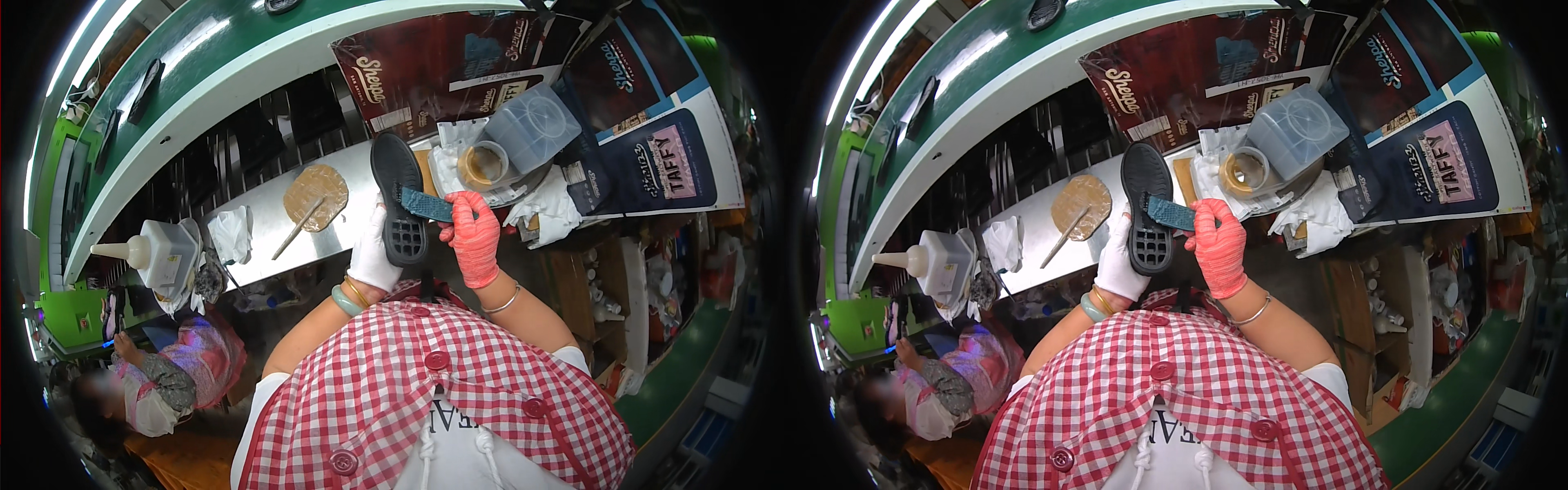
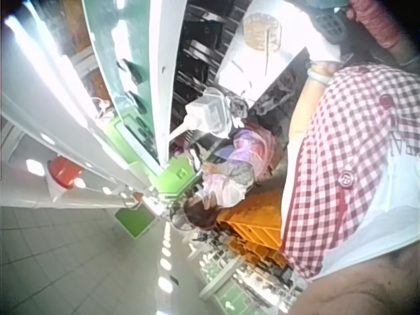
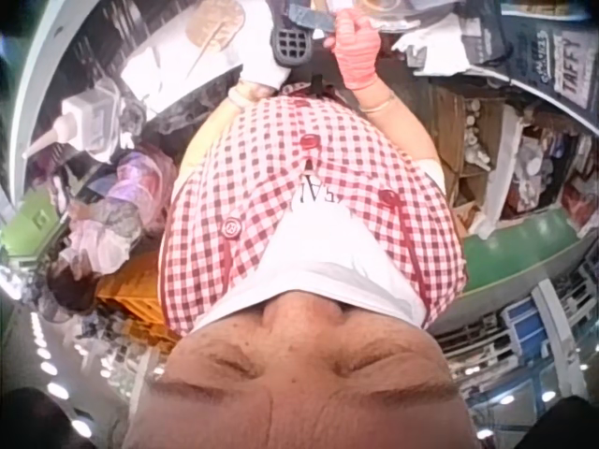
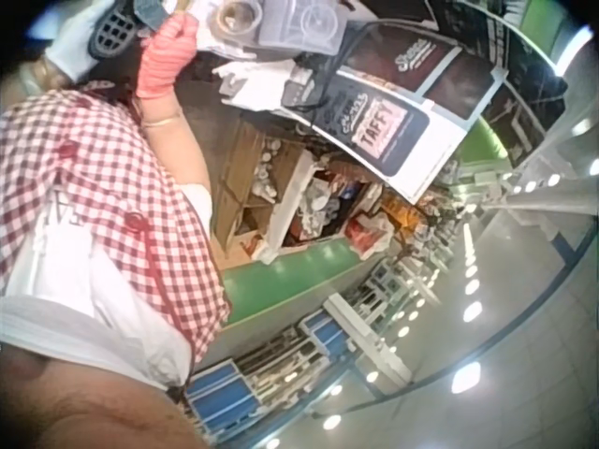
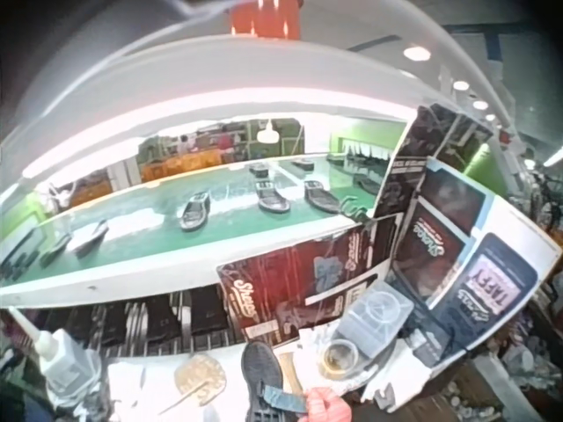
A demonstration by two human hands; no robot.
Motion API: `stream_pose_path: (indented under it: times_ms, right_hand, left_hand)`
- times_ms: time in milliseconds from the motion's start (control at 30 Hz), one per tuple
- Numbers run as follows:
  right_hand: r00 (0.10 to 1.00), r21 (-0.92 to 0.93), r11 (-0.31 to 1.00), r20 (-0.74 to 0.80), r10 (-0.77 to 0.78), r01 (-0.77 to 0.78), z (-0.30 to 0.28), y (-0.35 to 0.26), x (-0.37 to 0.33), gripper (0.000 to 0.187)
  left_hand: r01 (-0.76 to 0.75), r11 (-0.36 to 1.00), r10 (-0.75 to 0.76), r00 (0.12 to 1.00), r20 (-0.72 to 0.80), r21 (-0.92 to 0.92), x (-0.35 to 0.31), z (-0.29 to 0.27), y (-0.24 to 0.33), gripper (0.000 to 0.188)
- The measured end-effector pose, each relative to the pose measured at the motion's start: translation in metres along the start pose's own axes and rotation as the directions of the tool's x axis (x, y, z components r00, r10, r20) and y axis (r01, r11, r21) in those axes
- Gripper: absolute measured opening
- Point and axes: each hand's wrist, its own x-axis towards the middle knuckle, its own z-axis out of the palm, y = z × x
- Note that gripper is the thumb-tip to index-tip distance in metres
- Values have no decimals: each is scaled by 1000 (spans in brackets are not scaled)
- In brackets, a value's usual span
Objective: The person scrubs the sole of a black slipper using a blue brush and a cleaning solution. They repeatedly dip the brush into a container of liquid and scrub the slipper's textured bottom, then place the slipper on a green shelf. The process is repeated for multiple slippers.
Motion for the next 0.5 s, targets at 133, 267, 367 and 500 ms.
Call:
stream_pose_path:
  times_ms: [133, 267, 367, 500]
  right_hand:
    - [1000, -76, 997, 26, 8, -6, 1, -5, -8, 22]
    - [987, -102, 989, 111, 116, -105, -4, -16, -11, 21]
    - [960, -62, 985, 220, 173, -163, -17, -30, -8, 22]
    - [985, 107, 993, 168, 36, -54, -37, -37, 10, 26]
  left_hand:
    - [-78, 971, 83, 996, -13, 225, 4, -13, 0, 38]
    - [2, 998, -4, 999, -36, -61, 9, -18, 2, 37]
    - [86, 970, -103, 993, -63, -229, 14, -23, 3, 40]
    - [161, 955, -174, 984, -29, -250, 19, -45, -1, 45]
